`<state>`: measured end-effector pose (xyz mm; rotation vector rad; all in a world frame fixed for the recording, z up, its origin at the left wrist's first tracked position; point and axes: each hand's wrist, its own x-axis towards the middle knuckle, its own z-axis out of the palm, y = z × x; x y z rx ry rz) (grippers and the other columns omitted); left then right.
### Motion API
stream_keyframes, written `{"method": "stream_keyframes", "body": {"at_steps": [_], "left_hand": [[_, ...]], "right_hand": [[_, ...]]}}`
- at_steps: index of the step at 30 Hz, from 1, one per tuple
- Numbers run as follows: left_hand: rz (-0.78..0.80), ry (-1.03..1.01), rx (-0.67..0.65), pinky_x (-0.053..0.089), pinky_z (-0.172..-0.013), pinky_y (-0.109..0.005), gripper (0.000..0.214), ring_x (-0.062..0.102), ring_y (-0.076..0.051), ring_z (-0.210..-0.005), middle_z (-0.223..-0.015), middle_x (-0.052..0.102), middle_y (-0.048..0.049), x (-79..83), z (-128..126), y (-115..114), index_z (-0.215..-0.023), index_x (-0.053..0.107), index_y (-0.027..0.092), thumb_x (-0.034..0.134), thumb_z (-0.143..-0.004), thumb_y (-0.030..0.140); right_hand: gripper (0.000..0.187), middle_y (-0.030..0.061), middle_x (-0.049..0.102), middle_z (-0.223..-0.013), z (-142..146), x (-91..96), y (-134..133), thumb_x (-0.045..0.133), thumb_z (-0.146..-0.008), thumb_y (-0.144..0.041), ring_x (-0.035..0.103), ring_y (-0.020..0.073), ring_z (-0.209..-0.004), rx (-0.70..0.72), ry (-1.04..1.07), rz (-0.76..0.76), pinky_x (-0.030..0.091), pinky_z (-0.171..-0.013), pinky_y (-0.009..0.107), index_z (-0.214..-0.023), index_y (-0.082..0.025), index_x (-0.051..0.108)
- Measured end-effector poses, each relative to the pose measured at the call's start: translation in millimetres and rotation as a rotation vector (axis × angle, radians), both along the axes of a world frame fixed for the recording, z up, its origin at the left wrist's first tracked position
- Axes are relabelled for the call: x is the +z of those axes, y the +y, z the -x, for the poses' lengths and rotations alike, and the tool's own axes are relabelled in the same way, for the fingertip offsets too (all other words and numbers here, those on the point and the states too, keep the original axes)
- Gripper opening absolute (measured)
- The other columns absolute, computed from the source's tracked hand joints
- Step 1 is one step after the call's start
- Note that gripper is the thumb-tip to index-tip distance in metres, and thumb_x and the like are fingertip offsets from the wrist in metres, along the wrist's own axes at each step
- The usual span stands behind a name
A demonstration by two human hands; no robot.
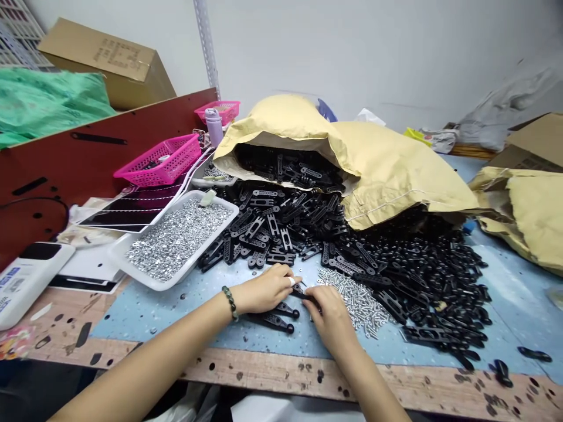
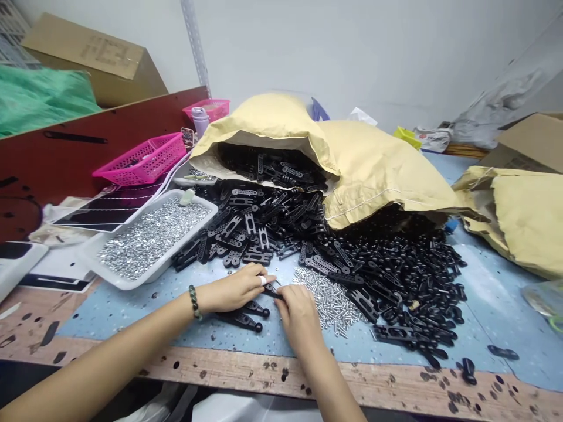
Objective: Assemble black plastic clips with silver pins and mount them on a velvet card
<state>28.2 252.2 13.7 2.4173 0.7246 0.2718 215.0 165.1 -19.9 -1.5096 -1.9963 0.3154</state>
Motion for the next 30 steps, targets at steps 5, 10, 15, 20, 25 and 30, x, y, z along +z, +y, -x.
{"method": "stream_keyframes", "body": {"at_steps": [5,10,15,20,25,30], "left_hand": [[0.001,0.055,0.001,0.041,-0.090,-0.033,0.027,0.052,-0.021,-0.097,-0.099,0.058,-0.0077,2.1,10,8,-0.113,0.065,0.019,0.045,-0.095,0.020],[0.070,0.084,0.019,0.042,-0.088,-0.032,0.022,0.057,-0.021,-0.093,-0.096,0.064,-0.0062,13.7,15,2,-0.102,0.070,0.019,0.053,-0.089,0.017],[0.157,0.039,0.183,0.045,-0.085,-0.031,0.018,0.061,-0.021,-0.090,-0.096,0.067,-0.0046,30.4,28,-13,-0.098,0.069,0.020,0.057,-0.085,0.023],[0.221,-0.103,0.493,0.048,-0.080,-0.035,0.028,0.061,-0.023,-0.090,-0.100,0.067,-0.0089,30.5,25,-9,-0.104,0.061,0.016,0.043,-0.091,0.034],[0.548,-0.469,0.504,0.049,-0.080,-0.029,0.035,0.062,-0.018,-0.093,-0.103,0.066,-0.0070,27.2,-11,-2,-0.110,0.056,0.016,0.047,-0.088,0.043],[0.728,-0.441,0.505,0.043,-0.052,-0.022,0.032,0.053,-0.012,-0.059,-0.072,0.057,0.0015,23.5,-24,2,-0.098,0.053,0.018,0.054,-0.083,0.046]], "right_hand": [[0.008,0.0034,0.061,-0.081,5,5.5,2,0.058,-0.086,-0.012,0.052,0.0229,-0.082,0.025,-0.046,0.007,0.041,-0.076,0.037,-0.085,-0.020,0.057],[0.008,0.0070,0.061,-0.095,9,18.9,28,0.052,-0.090,-0.020,0.053,0.0240,-0.093,0.032,0.058,0.049,0.042,-0.084,0.039,-0.092,-0.021,0.060],[0.024,0.0106,0.060,-0.105,22,16.4,74,0.057,-0.081,-0.011,0.054,0.0279,-0.100,-0.002,0.130,0.047,0.041,-0.089,0.045,-0.103,-0.019,0.060],[0.015,0.0057,0.064,-0.092,21,15.5,67,0.055,-0.083,-0.017,0.061,0.0199,-0.079,-0.003,0.232,0.097,0.050,-0.073,0.033,-0.098,-0.018,0.060],[0.018,0.0009,0.067,-0.081,-18,37.0,55,0.052,-0.088,-0.034,0.064,0.0170,-0.074,-0.113,0.241,0.115,0.050,-0.069,0.027,-0.090,-0.023,0.066],[0.024,0.0169,0.062,-0.099,-114,53.2,92,0.054,-0.079,-0.025,0.056,0.0320,-0.101,-0.626,0.212,0.025,0.038,-0.089,0.047,-0.099,-0.014,0.063]]}}
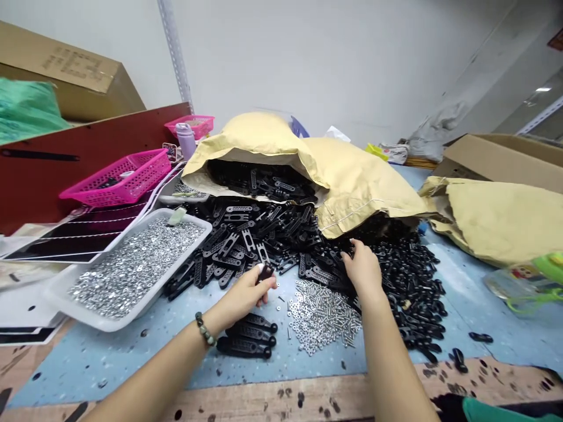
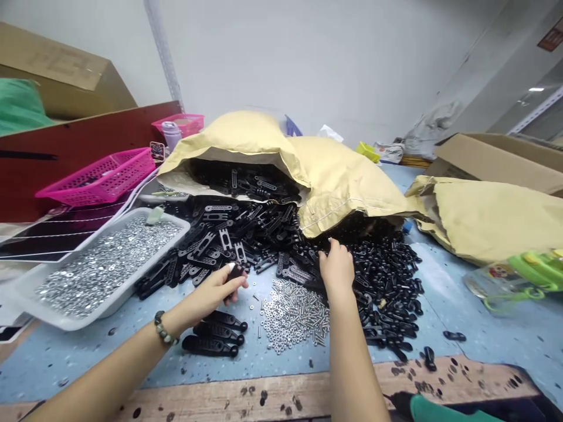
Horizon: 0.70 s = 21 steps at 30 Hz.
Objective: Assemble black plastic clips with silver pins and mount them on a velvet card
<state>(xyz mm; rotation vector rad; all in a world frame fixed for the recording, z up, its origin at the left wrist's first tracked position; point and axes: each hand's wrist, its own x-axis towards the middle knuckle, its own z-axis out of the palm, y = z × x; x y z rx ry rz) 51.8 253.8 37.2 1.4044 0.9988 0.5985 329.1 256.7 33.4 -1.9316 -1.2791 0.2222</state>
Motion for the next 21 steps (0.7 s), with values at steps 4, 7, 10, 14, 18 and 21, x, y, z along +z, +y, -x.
{"method": "stream_keyframes", "body": {"at_steps": [4,7,10,14,18,21], "left_hand": [[0.020,0.043,-0.027,0.041,-0.046,-0.021,0.028,0.049,-0.011,-0.055,-0.073,0.051,0.0036,-2.7,1,1,-0.096,0.045,0.021,0.047,-0.086,0.047],[0.001,0.046,-0.064,0.047,-0.051,-0.024,0.024,0.055,-0.012,-0.060,-0.084,0.055,-0.0001,-0.4,-1,2,-0.089,0.042,0.020,0.044,-0.087,0.045],[-0.058,0.064,-0.093,0.047,-0.054,-0.024,0.021,0.054,-0.011,-0.059,-0.081,0.056,0.0011,2.3,-6,0,-0.088,0.043,0.021,0.044,-0.087,0.042],[-0.142,0.135,-0.111,0.044,-0.057,-0.026,0.021,0.053,-0.015,-0.062,-0.071,0.055,0.0033,7.8,-5,-7,-0.096,0.047,0.021,0.046,-0.089,0.040],[-0.430,0.258,-0.186,0.044,-0.075,-0.031,0.024,0.058,-0.021,-0.086,-0.096,0.063,-0.0040,17.5,5,-17,-0.105,0.052,0.020,0.048,-0.091,0.038],[-0.665,0.471,-0.224,0.042,-0.067,-0.029,0.024,0.061,-0.022,-0.078,-0.089,0.065,-0.0055,22.5,10,-23,-0.098,0.054,0.019,0.043,-0.094,0.040]], "right_hand": [[0.006,0.0126,0.062,-0.086,-29,-1.6,13,0.060,-0.072,-0.025,0.058,0.0317,-0.096,-0.049,0.043,0.008,0.039,-0.088,0.045,-0.072,-0.019,0.062],[0.017,0.0096,0.063,-0.091,-4,-1.5,-2,0.051,-0.081,-0.034,0.058,0.0262,-0.094,0.027,0.109,-0.057,0.041,-0.086,0.040,-0.087,-0.020,0.061],[0.027,0.0029,0.063,-0.082,44,0.3,-26,0.041,-0.090,-0.043,0.059,0.0191,-0.078,0.245,0.291,-0.080,0.046,-0.073,0.031,-0.101,-0.023,0.055],[0.029,-0.0027,0.052,-0.065,101,3.8,-48,0.036,-0.094,-0.041,0.052,0.0150,-0.061,0.607,0.584,-0.023,0.042,-0.061,0.026,-0.106,-0.022,0.055],[0.027,-0.0034,0.050,-0.061,121,12.4,-52,0.031,-0.095,-0.034,0.047,0.0146,-0.050,0.627,0.178,0.034,0.034,-0.051,0.025,-0.109,-0.022,0.051],[0.025,-0.0049,0.047,-0.053,122,23.7,-50,0.030,-0.093,-0.028,0.044,0.0153,-0.042,0.609,-0.054,0.071,0.028,-0.048,0.025,-0.107,-0.021,0.049]]}}
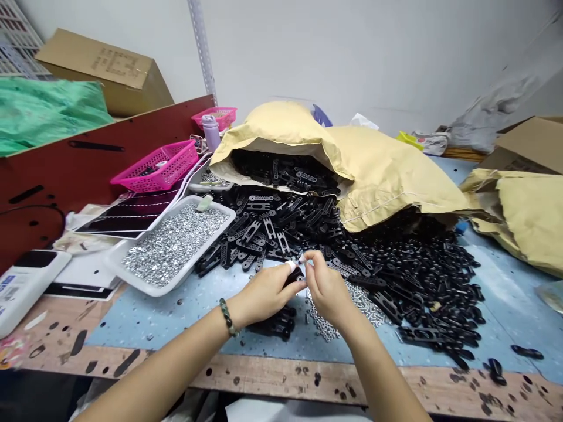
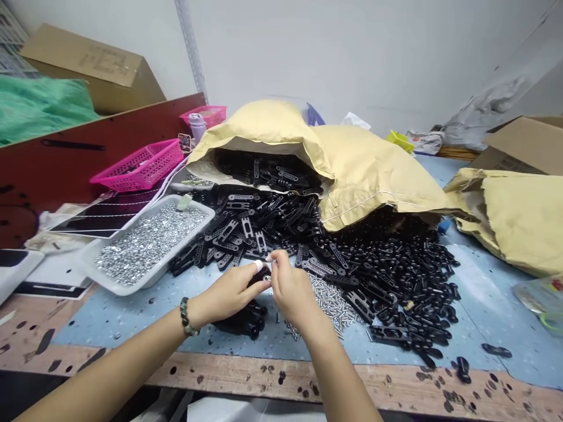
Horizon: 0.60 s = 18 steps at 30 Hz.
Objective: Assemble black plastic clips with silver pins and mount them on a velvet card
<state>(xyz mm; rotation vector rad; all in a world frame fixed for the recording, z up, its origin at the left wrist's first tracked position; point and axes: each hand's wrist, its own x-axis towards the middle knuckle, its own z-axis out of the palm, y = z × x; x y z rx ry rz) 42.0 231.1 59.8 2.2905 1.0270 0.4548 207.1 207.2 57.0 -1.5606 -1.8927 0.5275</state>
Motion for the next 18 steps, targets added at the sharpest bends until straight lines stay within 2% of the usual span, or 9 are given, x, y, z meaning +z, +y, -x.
{"method": "stream_keyframes", "body": {"at_steps": [3,6,9,13,15,18], "left_hand": [[-0.138,0.117,-0.003,0.039,-0.062,-0.028,0.025,0.061,-0.022,-0.071,-0.080,0.066,-0.0056,2.2,-1,-3,-0.086,0.055,0.018,0.043,-0.094,0.039],[-0.148,0.121,-0.010,0.038,-0.061,-0.028,0.026,0.062,-0.022,-0.069,-0.075,0.065,-0.0048,3.0,1,0,-0.080,0.056,0.019,0.045,-0.092,0.038],[-0.111,0.097,0.054,0.039,-0.061,-0.028,0.025,0.061,-0.021,-0.067,-0.072,0.064,-0.0031,2.5,14,12,-0.082,0.056,0.019,0.045,-0.092,0.039],[-0.044,0.051,0.171,0.044,-0.063,-0.027,0.025,0.062,-0.019,-0.071,-0.078,0.065,-0.0024,-2.4,37,30,-0.100,0.052,0.018,0.033,-0.097,0.033],[-0.024,0.036,0.149,0.046,-0.069,-0.026,0.022,0.062,-0.018,-0.078,-0.085,0.065,-0.0025,-6.9,41,33,-0.099,0.053,0.018,0.035,-0.096,0.029],[-0.029,0.028,0.044,0.045,-0.080,-0.026,0.017,0.060,-0.017,-0.090,-0.097,0.064,-0.0034,-15.6,35,32,-0.098,0.058,0.018,0.044,-0.093,0.027]], "right_hand": [[0.021,-0.0048,0.049,-0.055,0,8.1,2,0.029,-0.093,-0.026,0.048,0.0164,-0.047,0.044,-0.028,0.045,0.031,-0.049,0.024,-0.101,-0.023,0.049],[0.021,-0.0045,0.052,-0.059,-2,3.2,-1,0.029,-0.095,-0.030,0.052,0.0172,-0.051,0.017,0.045,0.079,0.036,-0.052,0.025,-0.105,-0.023,0.046],[0.023,-0.0007,0.061,-0.072,-5,-17.4,-10,0.031,-0.097,-0.032,0.059,0.0186,-0.063,-0.047,0.084,0.084,0.042,-0.059,0.028,-0.114,-0.022,0.042],[0.014,0.0046,0.063,-0.083,-2,-51.1,-19,0.047,-0.087,-0.016,0.058,0.0240,-0.081,0.003,-0.162,0.001,0.044,-0.075,0.037,-0.099,-0.022,0.052],[0.017,0.0048,0.063,-0.081,3,-60.8,-20,0.051,-0.083,-0.012,0.057,0.0248,-0.081,0.015,-0.187,-0.020,0.043,-0.078,0.041,-0.097,-0.022,0.054],[0.017,0.0075,0.062,-0.090,4,-64.2,-22,0.053,-0.085,-0.018,0.057,0.0252,-0.086,-0.010,-0.147,-0.059,0.044,-0.081,0.042,-0.102,-0.021,0.053]]}}
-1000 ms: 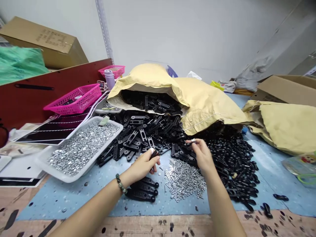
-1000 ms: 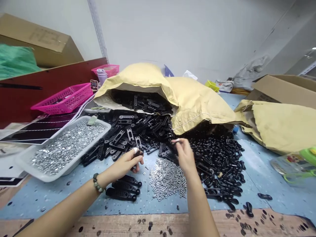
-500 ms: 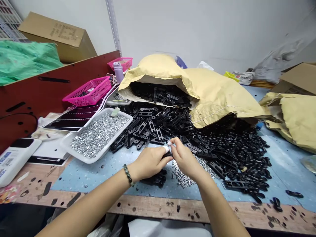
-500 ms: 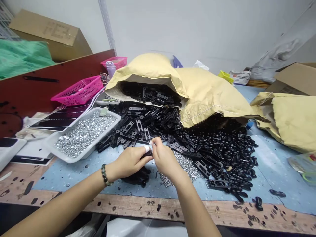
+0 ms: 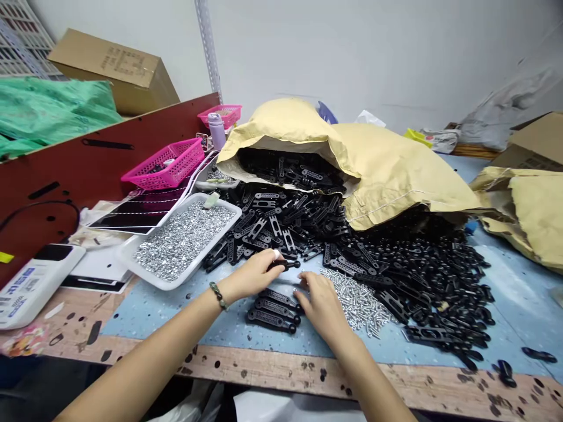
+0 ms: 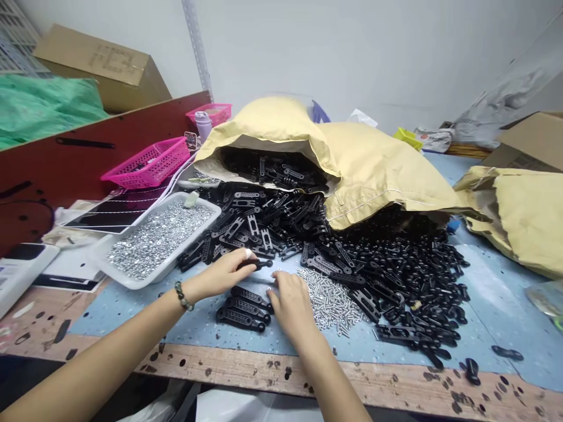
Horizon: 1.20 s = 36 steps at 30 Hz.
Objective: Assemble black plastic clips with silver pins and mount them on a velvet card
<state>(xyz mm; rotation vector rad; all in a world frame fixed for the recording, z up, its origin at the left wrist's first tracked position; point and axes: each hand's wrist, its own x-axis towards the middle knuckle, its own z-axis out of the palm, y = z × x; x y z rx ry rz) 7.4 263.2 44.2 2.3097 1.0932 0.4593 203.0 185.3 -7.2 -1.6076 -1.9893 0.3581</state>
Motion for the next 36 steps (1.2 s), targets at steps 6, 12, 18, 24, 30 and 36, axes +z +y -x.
{"method": "stream_keyframes", "body": {"at_steps": [6,12,18,24,30,36], "left_hand": [[-0.027,0.072,-0.251,0.042,-0.088,-0.031,0.018,0.057,-0.021,-0.096,-0.096,0.064,-0.0053,-19.4,-22,-8,-0.102,0.068,0.019,0.058,-0.088,0.023],[-0.046,0.130,-0.332,0.043,-0.085,-0.032,0.026,0.058,-0.022,-0.094,-0.101,0.063,-0.0086,-23.2,-17,-5,-0.109,0.067,0.018,0.046,-0.094,0.020],[-0.057,0.152,-0.334,0.044,-0.085,-0.030,0.023,0.060,-0.020,-0.092,-0.097,0.067,-0.0067,-20.5,-15,1,-0.107,0.069,0.019,0.051,-0.091,0.019],[-0.059,0.171,-0.353,0.044,-0.086,-0.028,0.023,0.061,-0.019,-0.093,-0.097,0.068,-0.0052,-16.2,-17,1,-0.104,0.070,0.020,0.051,-0.090,0.017],[-0.059,0.205,-0.383,0.043,-0.087,-0.029,0.023,0.059,-0.021,-0.098,-0.099,0.068,-0.0055,-6.6,-24,8,-0.105,0.071,0.022,0.055,-0.089,0.017],[-0.015,0.210,-0.403,0.042,-0.088,-0.026,0.023,0.060,-0.019,-0.097,-0.100,0.069,-0.0049,-7.2,-21,11,-0.105,0.070,0.020,0.055,-0.089,0.014]], "right_hand": [[0.016,0.0070,0.065,-0.096,-16,-3.3,-15,0.048,-0.091,-0.021,0.059,0.0234,-0.089,0.054,0.091,-0.124,0.047,-0.081,0.039,-0.104,-0.023,0.058],[0.019,0.0063,0.067,-0.092,-10,-11.8,-16,0.045,-0.093,-0.016,0.058,0.0226,-0.086,0.081,0.048,-0.131,0.047,-0.080,0.040,-0.097,-0.022,0.063],[0.017,0.0054,0.066,-0.090,-9,-5.7,-10,0.047,-0.091,-0.016,0.058,0.0219,-0.085,0.119,0.035,-0.113,0.048,-0.079,0.038,-0.095,-0.022,0.062],[0.016,0.0056,0.065,-0.092,-9,-7.8,-14,0.048,-0.090,-0.016,0.059,0.0213,-0.087,0.108,0.078,-0.091,0.049,-0.079,0.037,-0.097,-0.022,0.061],[0.015,0.0061,0.064,-0.090,-9,-8.1,-18,0.049,-0.088,-0.015,0.060,0.0221,-0.086,0.086,0.120,-0.095,0.050,-0.078,0.037,-0.096,-0.021,0.061],[0.018,0.0048,0.064,-0.091,-5,-12.2,-18,0.047,-0.090,-0.014,0.060,0.0217,-0.087,0.083,0.035,-0.109,0.038,-0.100,0.051,-0.099,-0.022,0.061]]}}
